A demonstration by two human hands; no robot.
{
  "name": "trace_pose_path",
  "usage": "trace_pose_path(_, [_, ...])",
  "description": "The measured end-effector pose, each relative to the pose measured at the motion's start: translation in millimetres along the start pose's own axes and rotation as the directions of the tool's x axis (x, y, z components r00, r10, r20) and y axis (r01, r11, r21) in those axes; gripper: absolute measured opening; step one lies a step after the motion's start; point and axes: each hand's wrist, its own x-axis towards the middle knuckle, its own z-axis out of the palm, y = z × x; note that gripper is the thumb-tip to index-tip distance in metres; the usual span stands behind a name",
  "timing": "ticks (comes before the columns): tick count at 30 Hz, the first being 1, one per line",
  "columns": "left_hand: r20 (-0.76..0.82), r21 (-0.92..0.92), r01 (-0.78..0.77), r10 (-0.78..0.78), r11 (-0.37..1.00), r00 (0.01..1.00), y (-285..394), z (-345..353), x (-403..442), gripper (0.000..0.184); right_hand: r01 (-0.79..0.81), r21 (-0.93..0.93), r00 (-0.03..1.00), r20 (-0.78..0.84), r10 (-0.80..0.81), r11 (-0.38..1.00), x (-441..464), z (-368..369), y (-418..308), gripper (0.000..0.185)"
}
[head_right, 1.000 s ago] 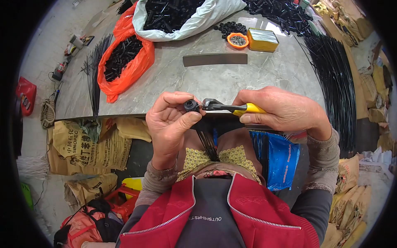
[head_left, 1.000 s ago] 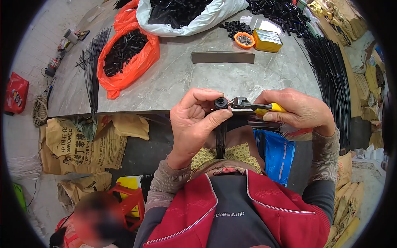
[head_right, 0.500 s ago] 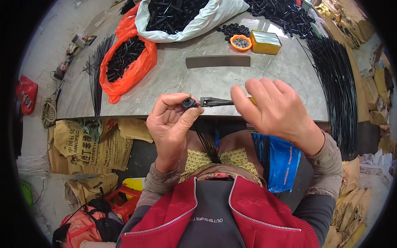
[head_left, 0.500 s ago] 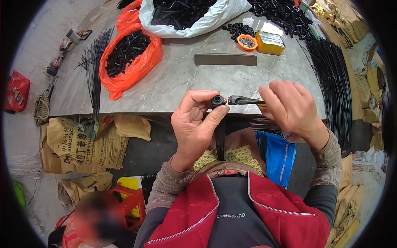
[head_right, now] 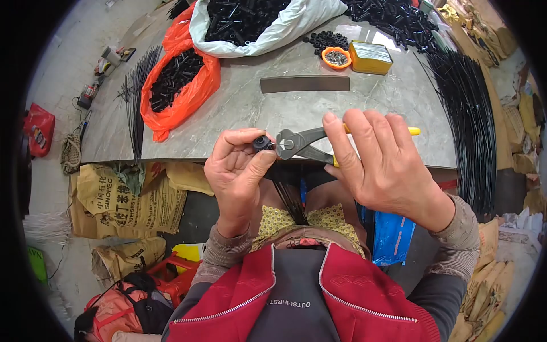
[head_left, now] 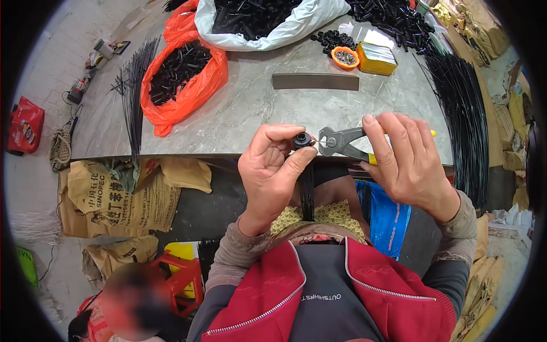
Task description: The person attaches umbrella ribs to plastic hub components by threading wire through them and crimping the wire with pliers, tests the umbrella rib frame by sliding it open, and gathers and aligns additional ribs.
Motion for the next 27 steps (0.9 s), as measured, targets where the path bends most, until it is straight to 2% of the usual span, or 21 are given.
trace_pose_path(2, [0.043, -0.044, 0.025, -0.023, 0.999, 0.999, 0, -2, 0, 0.030, -0.024, 0.126, 0.993, 0.115, 0.009, 0.992, -1, -4, 1, 0.059])
trace_pose_path(5, [0.075, -0.087, 0.037, -0.031, 0.996, 0.997, 1, 0, 1, 0.030, -0.120, 0.470, 0.969, 0.248, 0.000, 0.875, 2, -8, 5, 0.059])
trace_pose_path(8, [0.075, -0.101, 0.067, -0.059, 0.993, 0.995, 3, 6, -1, 0.031, -0.415, 0.759, 0.857, 0.511, -0.065, 0.502, 4, -9, 20, 0.059])
trace_pose_path(9, [0.094, -0.108, 0.074, -0.064, 0.991, 0.994, 3, 6, -1, 0.031, -0.544, 0.756, 0.766, 0.624, -0.151, 0.363, 11, -8, 29, 0.053])
trace_pose_path(12, [0.147, -0.100, 0.070, -0.055, 0.993, 0.988, 1, 7, -2, 0.033, -0.665, 0.742, 0.653, 0.634, -0.414, 0.087, 9, 20, 42, 0.047])
trace_pose_path(13, [0.156, -0.085, 0.058, -0.045, 0.995, 0.987, 0, 9, -2, 0.033, -0.797, 0.592, 0.573, 0.676, -0.462, -0.122, 8, 26, 40, 0.042])
trace_pose_path(16, [0.109, -0.060, 0.069, -0.062, 0.996, 0.992, -1, 7, 2, 0.032, -0.805, 0.587, 0.546, 0.789, -0.280, 0.087, 17, 21, 30, 0.037])
trace_pose_path(17, [0.080, -0.055, 0.080, -0.075, 0.995, 0.994, -2, 5, 4, 0.031, -0.650, 0.708, 0.706, 0.697, -0.124, 0.276, 15, 23, 27, 0.029])
trace_pose_path(18, [0.082, -0.053, 0.074, -0.069, 0.996, 0.994, -3, 3, 5, 0.031, -0.511, 0.750, 0.825, 0.565, -0.006, 0.421, 12, 27, 24, 0.028])
trace_pose_path(20, [0.091, -0.053, 0.064, -0.059, 0.997, 0.994, -6, -1, 8, 0.030, -0.238, 0.665, 0.970, 0.200, 0.137, 0.708, 2, 32, 21, 0.028])
trace_pose_path(21, [0.070, -0.050, 0.058, -0.054, 0.997, 0.996, -9, -2, 9, 0.029, -0.127, 0.563, 0.991, 0.107, 0.081, 0.817, -1, 28, 23, 0.041])
trace_pose_path(22, [0.053, -0.056, 0.089, -0.086, 0.994, 0.995, -7, -1, 10, 0.029, -0.060, 0.453, 0.998, 0.000, 0.068, 0.889, -1, 25, 22, 0.045])
trace_pose_path(24, [0.024, -0.072, 0.156, -0.155, 0.985, 0.988, -2, 1, 12, 0.029, 0.036, 0.194, 0.980, -0.200, 0.004, 0.980, -2, 21, 19, 0.055])
trace_pose_path(25, [0.037, -0.085, 0.156, -0.153, 0.984, 0.987, -4, 1, 11, 0.029, 0.034, 0.125, 0.981, -0.193, -0.010, 0.992, -4, 18, 18, 0.064])
trace_pose_path(27, [0.065, -0.110, 0.153, -0.147, 0.982, 0.987, -8, 1, 11, 0.029, -0.014, 0.056, 0.991, -0.130, 0.021, 0.998, -11, 22, 12, 0.062])
